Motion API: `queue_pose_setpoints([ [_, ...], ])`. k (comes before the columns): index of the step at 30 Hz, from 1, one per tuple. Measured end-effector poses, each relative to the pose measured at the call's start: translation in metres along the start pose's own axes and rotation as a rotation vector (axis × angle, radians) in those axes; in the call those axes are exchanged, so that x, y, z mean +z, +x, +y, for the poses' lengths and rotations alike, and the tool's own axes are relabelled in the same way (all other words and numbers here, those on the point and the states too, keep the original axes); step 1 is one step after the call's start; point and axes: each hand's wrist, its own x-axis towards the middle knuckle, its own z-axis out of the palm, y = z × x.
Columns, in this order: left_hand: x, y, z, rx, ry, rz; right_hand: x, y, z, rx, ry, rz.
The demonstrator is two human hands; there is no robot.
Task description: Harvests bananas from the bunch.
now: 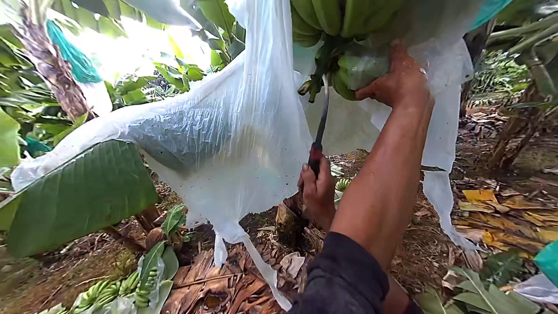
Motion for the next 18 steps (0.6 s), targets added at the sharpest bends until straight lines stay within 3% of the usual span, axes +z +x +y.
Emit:
queue_pose_setpoints([
  [1,0.001,0.001,0.003,-0.004,-0.019,0.002,0.02,0.025,0.026,-0.159,0.109,0.127],
  [3,-0.001,0.001,0.007,0.025,-0.007,0.013,0.101,0.139,0.095,-0.753,0.471,0.613],
  [4,-0.008,-0.002,0.01,0.039,0.013,0.004,0.117,0.173,0.103,-0.806,0.601,0.614],
  [7,-0.045,-0.019,0.024,0.032,0.077,-0.092,0.115,0.184,0.084,-0.708,0.757,0.496],
  [10,-0.052,0.004,-0.003,0.175,0.083,-0.118,0.11,0.181,0.063,-0.629,0.848,0.464],
  [13,-0.062,-0.007,0.008,0.085,0.105,-0.158,0.105,0.185,0.052,-0.586,0.917,0.448],
  [15,-0.066,-0.013,0.012,0.04,0.131,-0.182,0.098,0.191,0.049,-0.594,0.941,0.445],
  [18,-0.061,0.008,-0.018,0.197,0.12,-0.179,0.087,0.217,0.047,-0.692,1.0,0.469],
])
